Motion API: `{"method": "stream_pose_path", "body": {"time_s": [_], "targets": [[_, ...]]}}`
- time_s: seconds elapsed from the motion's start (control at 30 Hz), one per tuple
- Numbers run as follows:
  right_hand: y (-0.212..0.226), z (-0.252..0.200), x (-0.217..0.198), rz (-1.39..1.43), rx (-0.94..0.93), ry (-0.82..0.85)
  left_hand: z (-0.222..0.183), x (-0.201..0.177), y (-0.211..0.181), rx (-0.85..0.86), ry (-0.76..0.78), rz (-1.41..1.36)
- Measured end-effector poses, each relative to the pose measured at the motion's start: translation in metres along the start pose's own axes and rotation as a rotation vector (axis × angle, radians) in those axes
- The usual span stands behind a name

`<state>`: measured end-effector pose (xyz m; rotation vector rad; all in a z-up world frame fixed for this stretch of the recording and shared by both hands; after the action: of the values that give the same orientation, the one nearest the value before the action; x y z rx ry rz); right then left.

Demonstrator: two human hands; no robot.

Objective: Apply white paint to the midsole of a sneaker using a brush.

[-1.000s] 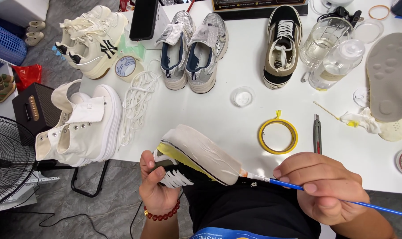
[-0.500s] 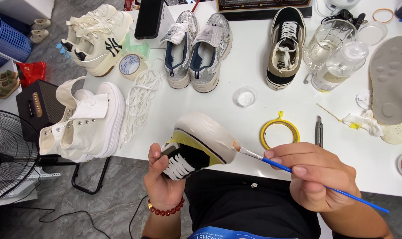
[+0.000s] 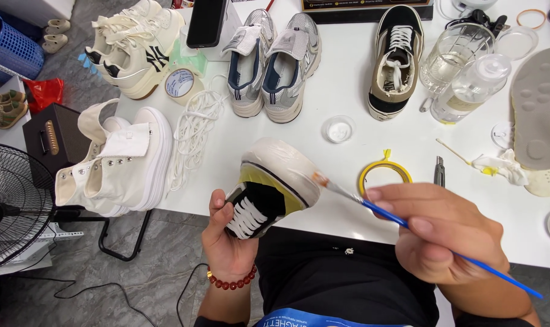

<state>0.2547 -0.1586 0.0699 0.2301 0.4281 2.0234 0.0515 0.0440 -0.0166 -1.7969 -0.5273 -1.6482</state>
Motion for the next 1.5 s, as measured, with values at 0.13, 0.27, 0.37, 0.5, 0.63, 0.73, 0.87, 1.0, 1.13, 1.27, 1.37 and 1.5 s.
{"method": "stream_pose_path", "body": {"time_s": [0.13,0.27,0.37,0.5,0.63,0.73,0.87,1.0,1.13,1.27,1.37,1.5], "targets": [[0.005,0.018,0.014,-0.017,0.024,0.129,0.000,0.001,0.001,-0.008,0.022,-0.005],[0.006,0.001,0.011,0.006,0.102,0.155,0.001,-0.002,-0.002,0.011,0.012,0.006],[0.004,-0.010,0.009,0.036,0.140,0.099,0.002,-0.003,-0.003,0.006,0.019,-0.013],[0.002,-0.023,0.008,0.043,0.153,0.090,0.003,-0.004,-0.003,0.009,0.033,-0.017],[-0.003,-0.024,0.000,0.037,0.130,-0.017,0.002,-0.001,-0.002,0.018,0.027,0.028],[0.001,-0.004,-0.002,0.025,0.117,-0.039,-0.002,-0.003,0.000,0.055,0.064,0.074],[0.006,0.027,0.007,0.073,0.190,0.125,-0.005,0.000,-0.001,0.070,0.066,0.090],[0.005,0.021,0.005,0.084,0.199,0.194,-0.005,-0.003,-0.005,0.089,0.066,0.093],[0.005,0.012,0.003,0.062,0.237,0.176,0.000,0.004,-0.004,0.067,0.069,0.066],[-0.002,0.001,0.007,0.036,0.151,0.129,0.003,0.001,-0.005,0.047,0.037,0.027],[-0.003,-0.005,0.011,0.004,0.091,0.124,0.004,-0.001,-0.004,0.036,0.041,-0.001],[-0.003,-0.007,0.019,-0.046,0.061,0.152,0.005,-0.003,-0.005,0.035,0.047,-0.034]]}}
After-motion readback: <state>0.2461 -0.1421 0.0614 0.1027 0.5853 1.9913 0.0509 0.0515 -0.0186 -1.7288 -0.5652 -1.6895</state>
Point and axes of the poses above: each hand's wrist, its own z-axis towards the middle knuckle, its own x-axis out of the palm, y = z × x, the point moved 3 cm from there along z, towards the middle knuckle, and after that the axes turned 10 degrees about -z, right-handed, at the moved point
